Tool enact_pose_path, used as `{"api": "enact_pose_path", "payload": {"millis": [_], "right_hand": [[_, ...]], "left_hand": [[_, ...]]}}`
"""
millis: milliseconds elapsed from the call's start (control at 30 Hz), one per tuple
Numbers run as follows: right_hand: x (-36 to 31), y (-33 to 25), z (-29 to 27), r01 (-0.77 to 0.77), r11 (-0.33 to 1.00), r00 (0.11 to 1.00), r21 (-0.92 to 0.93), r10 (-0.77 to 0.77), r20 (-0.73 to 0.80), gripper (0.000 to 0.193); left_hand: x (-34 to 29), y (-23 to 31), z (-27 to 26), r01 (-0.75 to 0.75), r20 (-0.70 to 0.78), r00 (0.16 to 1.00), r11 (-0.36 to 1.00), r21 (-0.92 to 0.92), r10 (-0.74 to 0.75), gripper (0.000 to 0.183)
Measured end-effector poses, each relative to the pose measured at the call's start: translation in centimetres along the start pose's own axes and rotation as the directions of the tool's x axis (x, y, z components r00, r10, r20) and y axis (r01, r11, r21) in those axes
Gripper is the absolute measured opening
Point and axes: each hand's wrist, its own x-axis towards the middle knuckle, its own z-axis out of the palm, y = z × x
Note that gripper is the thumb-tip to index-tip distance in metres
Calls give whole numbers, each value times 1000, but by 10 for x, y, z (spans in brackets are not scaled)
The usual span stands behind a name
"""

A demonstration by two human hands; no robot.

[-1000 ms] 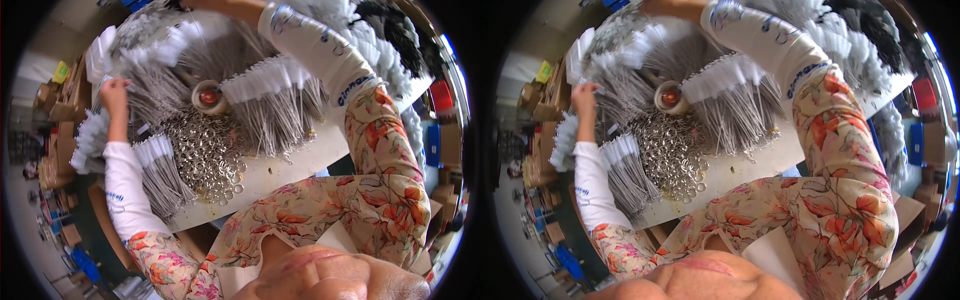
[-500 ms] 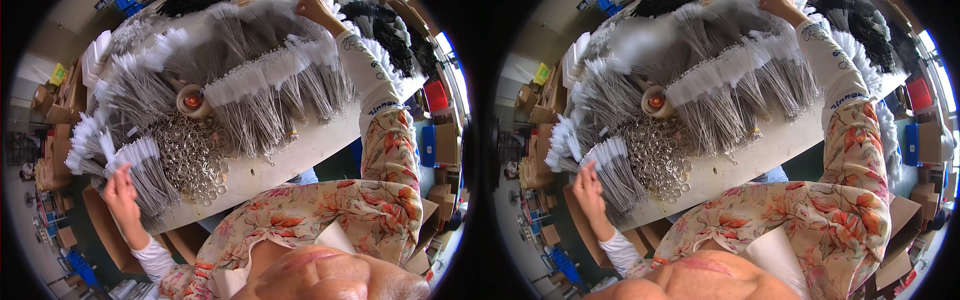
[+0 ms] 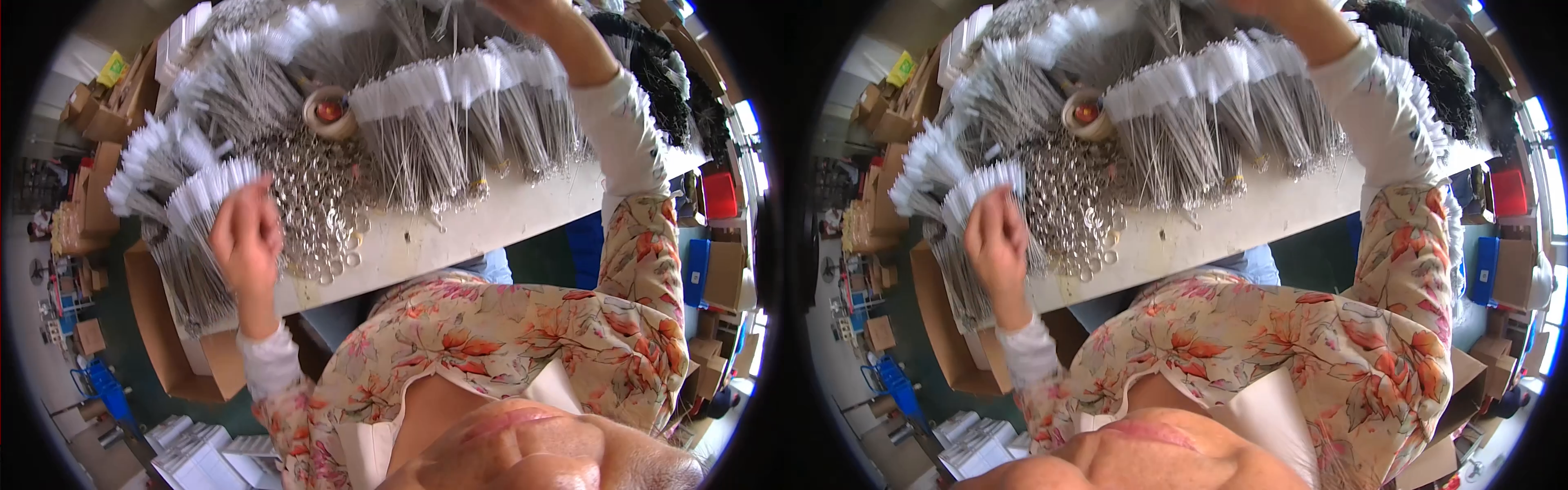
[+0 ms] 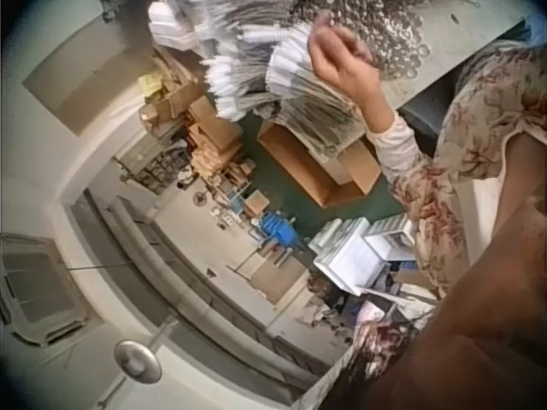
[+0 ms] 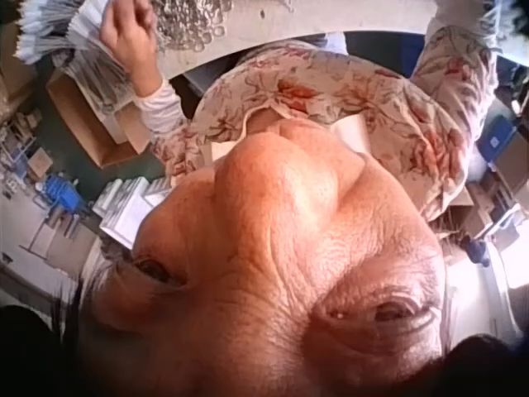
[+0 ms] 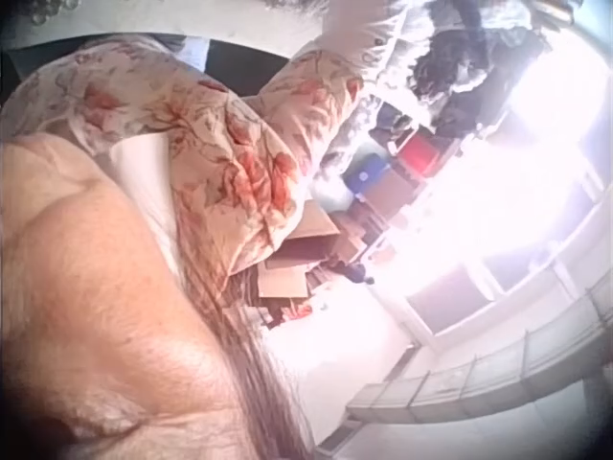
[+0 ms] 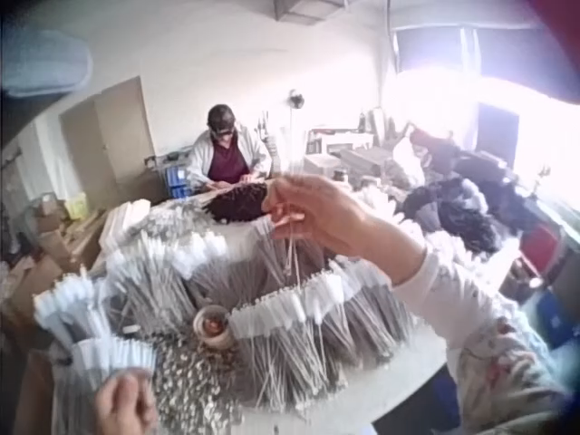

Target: Assembling small white brushes onto metal rings at a factory workstation.

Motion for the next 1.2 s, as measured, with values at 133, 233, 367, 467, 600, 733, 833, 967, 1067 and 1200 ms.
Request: {"api": "enact_pose_path", "payload": {"millis": [133,233,367,467,600,733,833,967,1067,1200], "right_hand": [[-49,71,93,75,991,987,111,-89,131,40],[-90,83,146,-201,967,960,-155,226,166,25],[-123,113,142,209,975,977,77,-211,11,27],[-150,157,125,-111,968,973,226,152,-174,31],[-168,171,149,-222,590,923,776,383,-27,28],[-175,169,121,-270,605,913,749,408,-1,22],[-181,117,91,-345,797,896,-495,436,78,22],[-204,130,74,299,-172,784,-939,605,139,9],[-233,160,88,519,-237,794,-821,488,362,5],[-219,155,131,-291,592,736,-751,640,219,9]], "left_hand": [[19,-15,59,-352,182,926,931,97,331,21],[11,-41,66,-339,227,926,929,147,302,16],[-2,-49,51,-742,204,622,487,459,756,15],[-25,-52,50,-755,237,643,550,358,728,9],[-57,-112,67,-762,286,648,594,258,706,30],[-86,-134,60,-732,352,680,568,375,643,37],[-107,-160,41,-638,362,769,668,383,527,31],[-123,-174,29,-415,394,876,850,325,277,25],[-122,-168,33,-401,395,880,859,317,265,22],[-131,-162,35,-445,370,864,862,242,342,25]]}}
